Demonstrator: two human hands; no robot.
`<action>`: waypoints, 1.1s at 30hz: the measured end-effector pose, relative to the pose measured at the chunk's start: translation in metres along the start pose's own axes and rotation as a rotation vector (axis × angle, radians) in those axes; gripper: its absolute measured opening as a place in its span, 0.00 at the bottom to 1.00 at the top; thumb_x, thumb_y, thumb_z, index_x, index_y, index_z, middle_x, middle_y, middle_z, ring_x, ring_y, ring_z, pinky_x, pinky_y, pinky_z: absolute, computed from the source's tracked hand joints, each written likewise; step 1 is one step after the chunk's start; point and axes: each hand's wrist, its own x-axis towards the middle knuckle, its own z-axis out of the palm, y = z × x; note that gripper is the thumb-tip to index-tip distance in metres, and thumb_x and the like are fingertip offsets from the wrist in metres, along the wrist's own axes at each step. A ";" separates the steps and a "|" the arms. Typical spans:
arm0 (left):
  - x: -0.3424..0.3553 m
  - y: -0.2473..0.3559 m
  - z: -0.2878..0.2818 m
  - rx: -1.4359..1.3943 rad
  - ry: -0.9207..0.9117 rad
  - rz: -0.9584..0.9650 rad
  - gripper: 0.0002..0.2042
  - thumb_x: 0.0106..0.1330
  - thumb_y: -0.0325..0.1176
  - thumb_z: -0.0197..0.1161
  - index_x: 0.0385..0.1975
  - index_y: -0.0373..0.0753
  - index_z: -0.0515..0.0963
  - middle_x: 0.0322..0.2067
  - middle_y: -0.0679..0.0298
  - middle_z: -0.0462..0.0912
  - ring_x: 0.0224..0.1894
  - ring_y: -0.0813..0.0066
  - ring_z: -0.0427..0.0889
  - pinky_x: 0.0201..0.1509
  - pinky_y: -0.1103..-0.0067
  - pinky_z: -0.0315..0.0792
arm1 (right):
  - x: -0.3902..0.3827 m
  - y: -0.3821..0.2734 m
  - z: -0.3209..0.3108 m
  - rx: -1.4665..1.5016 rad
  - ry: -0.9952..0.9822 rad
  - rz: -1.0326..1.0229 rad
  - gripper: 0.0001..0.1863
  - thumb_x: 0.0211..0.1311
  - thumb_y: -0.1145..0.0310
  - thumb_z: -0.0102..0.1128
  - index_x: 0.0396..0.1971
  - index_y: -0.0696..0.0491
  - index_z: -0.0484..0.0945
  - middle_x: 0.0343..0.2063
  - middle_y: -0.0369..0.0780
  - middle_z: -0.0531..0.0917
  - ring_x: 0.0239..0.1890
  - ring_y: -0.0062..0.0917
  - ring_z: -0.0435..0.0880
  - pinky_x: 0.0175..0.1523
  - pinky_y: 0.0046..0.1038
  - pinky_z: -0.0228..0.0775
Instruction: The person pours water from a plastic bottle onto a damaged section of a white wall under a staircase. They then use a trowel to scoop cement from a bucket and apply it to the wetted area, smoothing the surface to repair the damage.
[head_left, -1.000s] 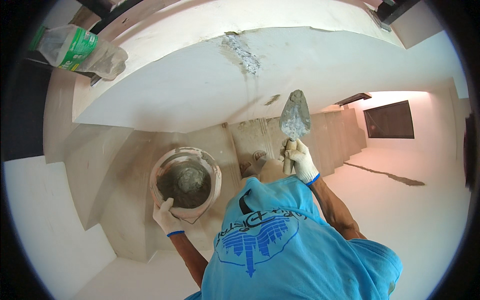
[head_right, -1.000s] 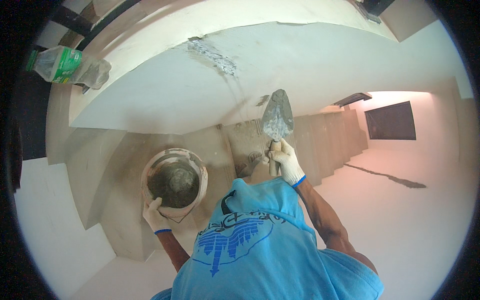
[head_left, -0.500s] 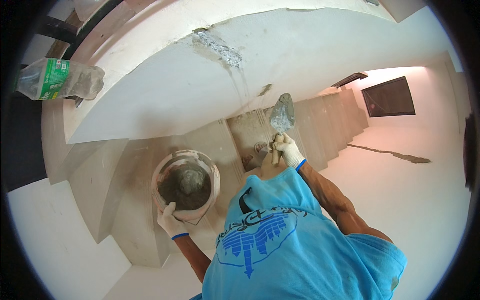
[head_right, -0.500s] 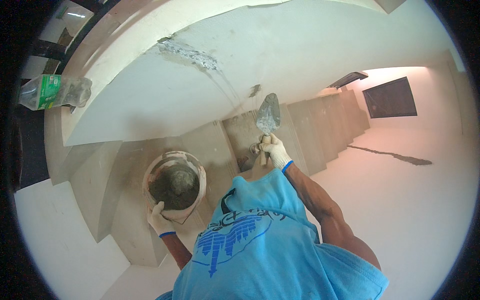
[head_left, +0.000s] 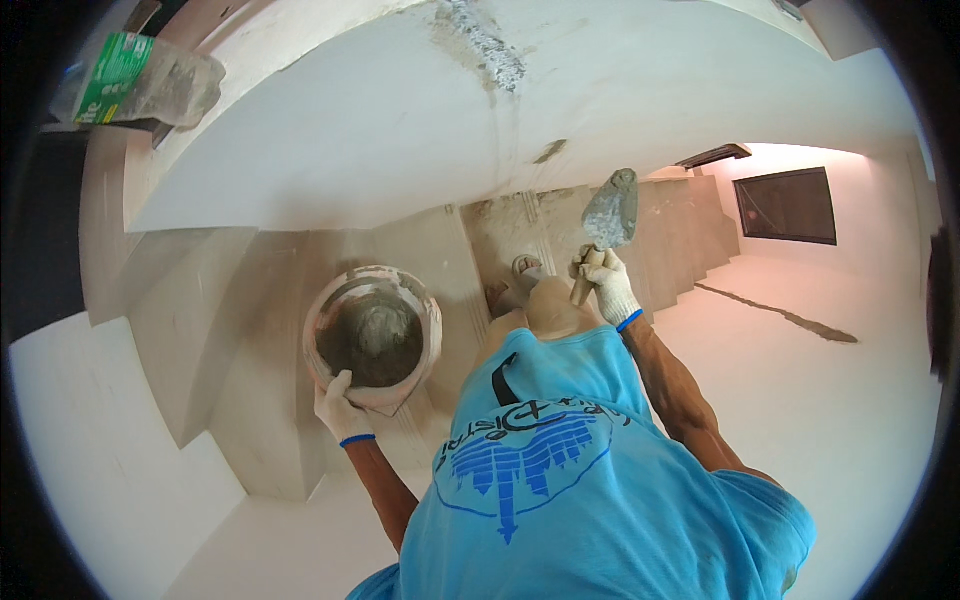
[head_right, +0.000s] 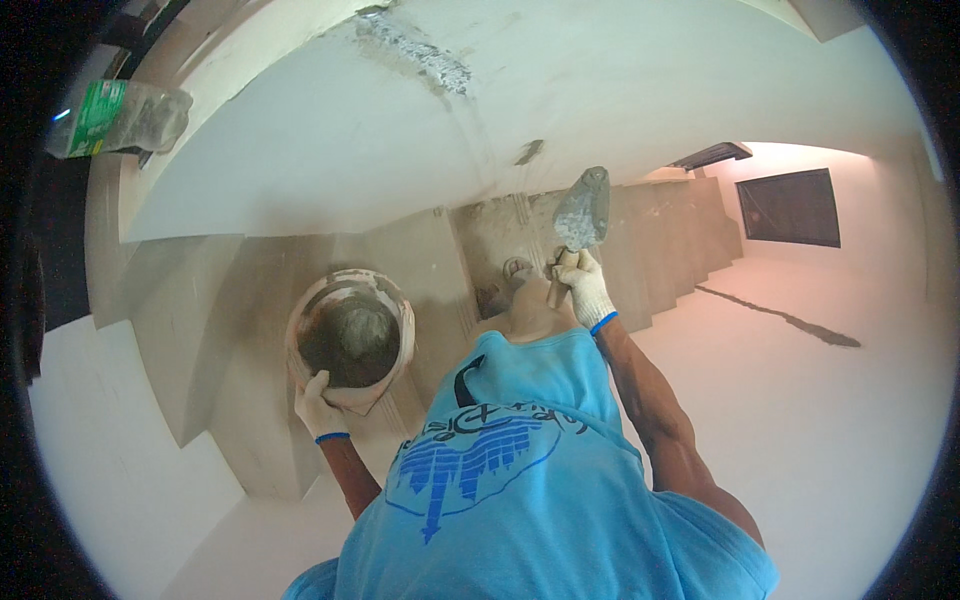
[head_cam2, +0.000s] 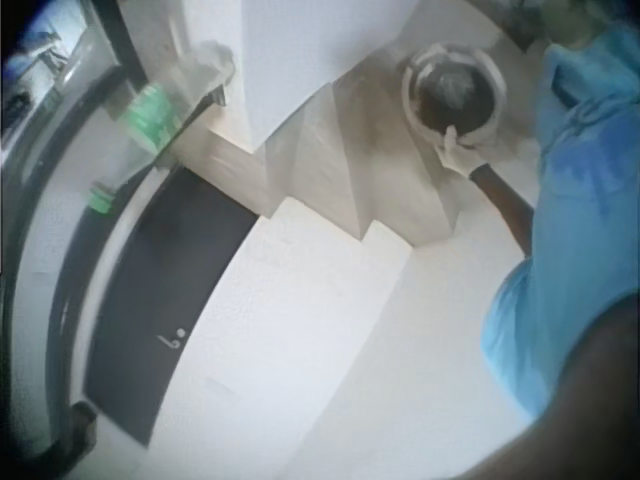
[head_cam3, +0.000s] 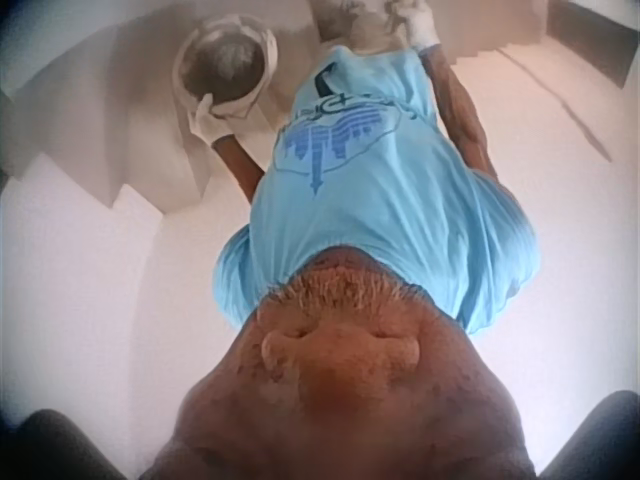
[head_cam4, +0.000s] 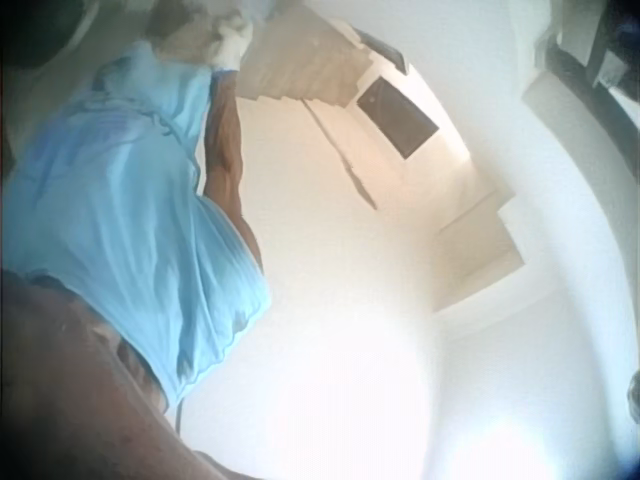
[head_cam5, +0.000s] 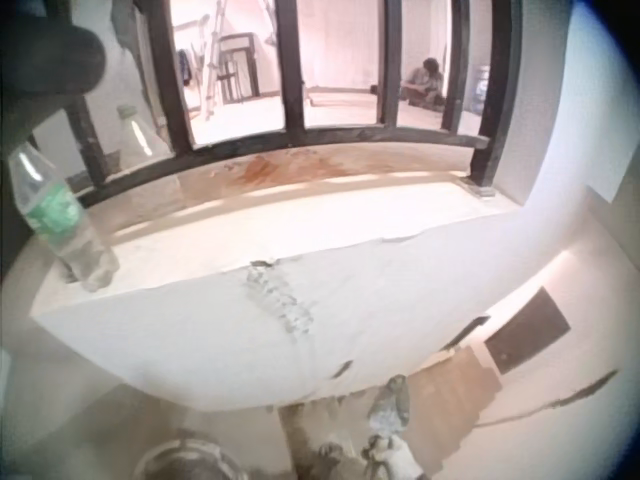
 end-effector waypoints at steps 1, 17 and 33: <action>0.001 -0.003 0.000 -0.016 0.013 -0.012 0.23 0.57 0.19 0.64 0.57 0.25 0.78 0.48 0.55 0.84 0.47 0.64 0.83 0.53 0.72 0.78 | 0.000 0.000 -0.007 -0.032 0.021 -0.005 0.21 0.56 0.83 0.59 0.52 0.58 0.74 0.42 0.42 0.82 0.45 0.32 0.85 0.56 0.38 0.79; 0.069 -0.100 -0.040 -0.527 0.123 0.086 0.31 0.65 0.23 0.58 0.71 0.34 0.67 0.65 0.52 0.74 0.66 0.52 0.73 0.73 0.59 0.67 | 0.041 0.001 -0.096 -0.239 -0.003 -0.045 0.19 0.57 0.78 0.59 0.50 0.59 0.75 0.41 0.40 0.80 0.44 0.32 0.83 0.55 0.38 0.77; 0.145 0.104 -0.077 -0.634 0.062 0.472 0.28 0.66 0.23 0.59 0.69 0.32 0.68 0.64 0.52 0.76 0.67 0.52 0.74 0.73 0.58 0.68 | 0.041 -0.016 -0.097 -0.295 -0.083 -0.017 0.19 0.54 0.82 0.57 0.48 0.59 0.76 0.38 0.41 0.82 0.39 0.32 0.83 0.49 0.35 0.77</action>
